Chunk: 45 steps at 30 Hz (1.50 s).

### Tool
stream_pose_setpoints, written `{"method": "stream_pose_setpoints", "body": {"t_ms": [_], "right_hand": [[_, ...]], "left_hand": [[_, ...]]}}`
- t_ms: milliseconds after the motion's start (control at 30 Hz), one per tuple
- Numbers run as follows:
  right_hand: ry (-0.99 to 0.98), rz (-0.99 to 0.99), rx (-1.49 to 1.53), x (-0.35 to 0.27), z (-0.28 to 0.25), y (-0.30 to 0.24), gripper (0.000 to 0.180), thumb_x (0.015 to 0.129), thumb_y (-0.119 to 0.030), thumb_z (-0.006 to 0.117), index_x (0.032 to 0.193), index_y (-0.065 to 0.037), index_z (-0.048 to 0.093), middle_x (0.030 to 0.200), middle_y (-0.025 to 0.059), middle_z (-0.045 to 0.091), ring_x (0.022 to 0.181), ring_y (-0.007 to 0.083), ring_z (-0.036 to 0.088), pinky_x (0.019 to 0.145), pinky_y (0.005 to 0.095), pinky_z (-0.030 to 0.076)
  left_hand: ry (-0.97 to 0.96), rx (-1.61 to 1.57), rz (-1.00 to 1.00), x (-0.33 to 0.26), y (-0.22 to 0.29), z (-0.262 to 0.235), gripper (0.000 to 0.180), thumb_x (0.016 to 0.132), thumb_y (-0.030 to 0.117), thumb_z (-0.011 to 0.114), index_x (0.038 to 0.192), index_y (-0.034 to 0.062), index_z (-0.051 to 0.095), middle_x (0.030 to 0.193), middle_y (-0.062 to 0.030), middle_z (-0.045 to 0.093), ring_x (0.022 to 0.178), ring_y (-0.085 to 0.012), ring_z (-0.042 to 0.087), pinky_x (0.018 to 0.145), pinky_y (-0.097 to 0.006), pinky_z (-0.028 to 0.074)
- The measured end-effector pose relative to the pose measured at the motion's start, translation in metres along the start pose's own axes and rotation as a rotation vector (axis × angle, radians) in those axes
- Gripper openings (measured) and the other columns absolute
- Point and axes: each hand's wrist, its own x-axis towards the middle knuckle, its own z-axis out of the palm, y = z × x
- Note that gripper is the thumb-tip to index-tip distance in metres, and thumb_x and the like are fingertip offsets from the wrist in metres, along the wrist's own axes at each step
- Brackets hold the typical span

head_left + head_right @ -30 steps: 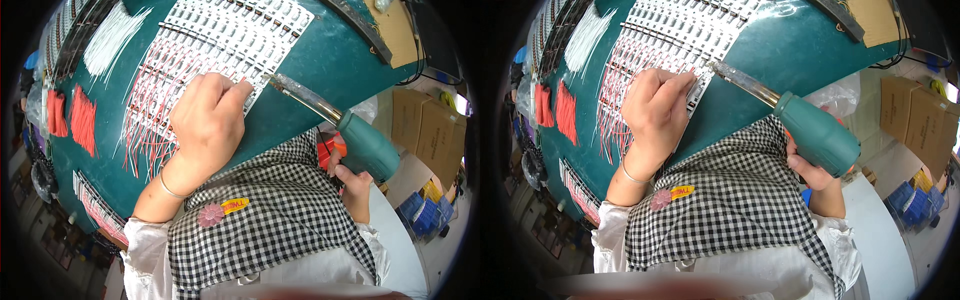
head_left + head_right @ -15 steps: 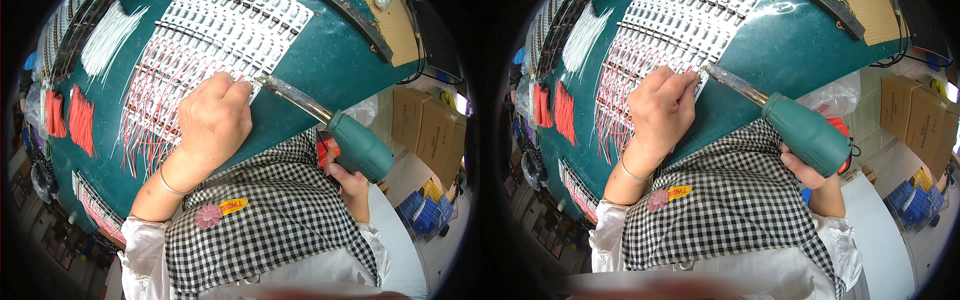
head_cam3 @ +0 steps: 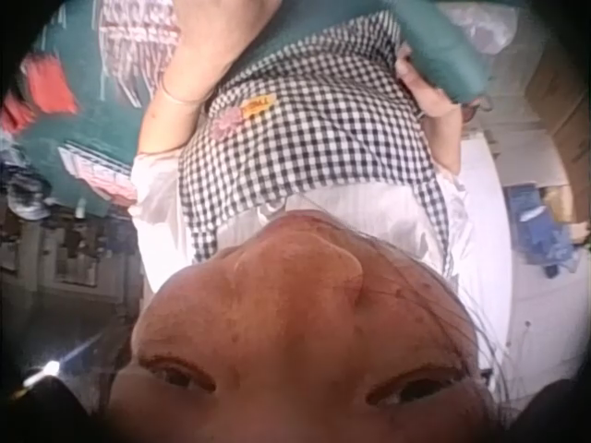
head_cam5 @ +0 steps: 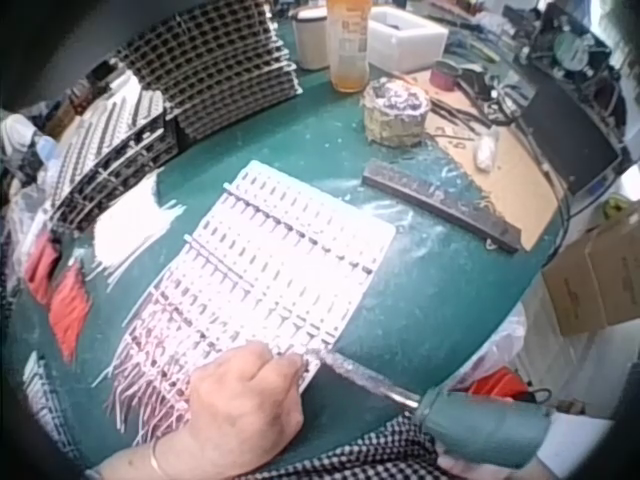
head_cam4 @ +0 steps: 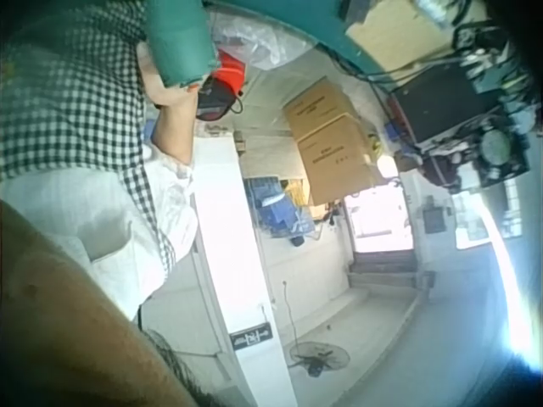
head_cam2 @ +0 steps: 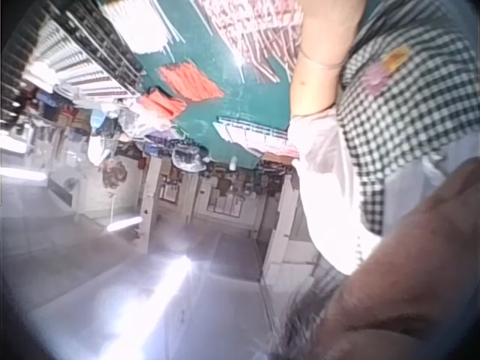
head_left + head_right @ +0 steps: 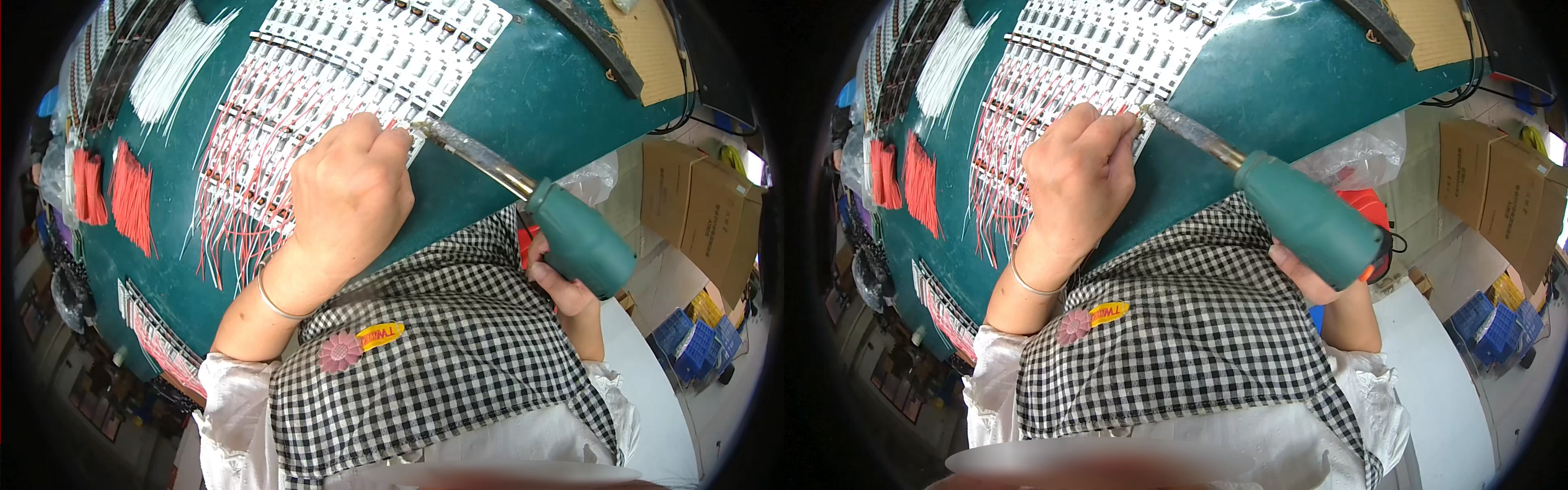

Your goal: The person assembles electronic components by gluing red and white wires onto white plastic strips using a glue gun.

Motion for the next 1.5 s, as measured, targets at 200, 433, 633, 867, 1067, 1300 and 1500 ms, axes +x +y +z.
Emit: {"method": "stream_pose_setpoints", "body": {"t_ms": [200, 433, 633, 867, 1067, 1300, 1500], "right_hand": [[0.188, 0.09, 0.304, 0.009, 0.011, -0.016, 0.051, 0.077, -0.012, 0.071, 0.118, 0.007, 0.05, 0.069, 0.0115, 0.056, 0.052, 0.0175, 0.053, 0.05, 0.0276, 0.045], [0.18, 0.069, 0.287, 0.008, 0.008, -0.012, 0.055, 0.076, -0.013, 0.072, 0.121, 0.01, 0.049, 0.069, 0.0129, 0.056, 0.052, 0.0175, 0.054, 0.048, 0.0272, 0.045], [0.128, 0.035, 0.375, 0.003, 0.004, -0.003, 0.05, 0.076, 0.001, 0.068, 0.122, 0.007, 0.05, 0.088, 0.0118, 0.062, 0.067, 0.0158, 0.057, 0.06, 0.0271, 0.047], [0.187, -0.034, 0.309, 0.009, 0.005, -0.005, 0.054, 0.076, -0.007, 0.069, 0.122, 0.012, 0.048, 0.07, 0.0133, 0.057, 0.052, 0.0183, 0.055, 0.048, 0.0281, 0.046], [0.18, -0.021, 0.313, 0.009, 0.006, -0.004, 0.054, 0.077, -0.005, 0.068, 0.122, 0.013, 0.047, 0.075, 0.0142, 0.058, 0.052, 0.0185, 0.055, 0.048, 0.028, 0.046], [0.151, -0.079, 0.286, 0.013, 0.004, -0.005, 0.054, 0.077, -0.005, 0.07, 0.122, 0.013, 0.047, 0.077, 0.0141, 0.058, 0.052, 0.018, 0.054, 0.047, 0.0273, 0.046], [0.133, -0.083, 0.285, 0.012, 0.0, -0.004, 0.053, 0.077, -0.006, 0.07, 0.121, 0.012, 0.048, 0.076, 0.0138, 0.058, 0.051, 0.0174, 0.054, 0.046, 0.027, 0.045]], "left_hand": [[-0.007, 0.018, -0.011, 0.0, 0.002, 0.001, 0.011, 0.063, 0.001, 0.061, 0.064, 0.0063, 0.052, 0.063, -0.0077, 0.044, 0.056, -0.0261, 0.054, 0.044, -0.039, 0.043], [-0.002, 0.039, -0.01, 0.0, 0.004, 0.0, 0.009, 0.064, 0.0, 0.06, 0.066, 0.0061, 0.054, 0.063, -0.0076, 0.045, 0.057, -0.0261, 0.055, 0.045, -0.039, 0.044], [-0.031, 0.074, -0.032, -0.001, 0.005, -0.001, 0.009, 0.072, 0.003, 0.072, 0.08, 0.0059, 0.068, 0.063, -0.0075, 0.051, 0.055, -0.0251, 0.057, 0.048, -0.037, 0.045], [0.067, 0.009, -0.077, -0.01, -0.002, -0.02, 0.011, 0.074, 0.005, 0.07, 0.083, 0.0072, 0.063, 0.064, -0.0071, 0.054, 0.054, -0.0262, 0.057, 0.047, -0.037, 0.045], [-0.053, 0.025, -0.142, -0.005, -0.005, -0.018, 0.014, 0.075, 0.013, 0.071, 0.081, 0.0059, 0.06, 0.072, -0.0082, 0.054, 0.065, -0.0274, 0.058, 0.052, -0.04, 0.046], [-0.134, 0.135, -0.149, -0.002, -0.002, -0.02, 0.017, 0.077, 0.015, 0.07, 0.078, 0.0045, 0.057, 0.074, -0.0094, 0.054, 0.069, -0.0291, 0.058, 0.055, -0.041, 0.047], [0.03, 0.031, -0.084, -0.004, -0.005, -0.022, 0.011, 0.077, 0.006, 0.068, 0.081, 0.0035, 0.059, 0.072, -0.0107, 0.055, 0.067, -0.0297, 0.057, 0.054, -0.041, 0.047]]}}
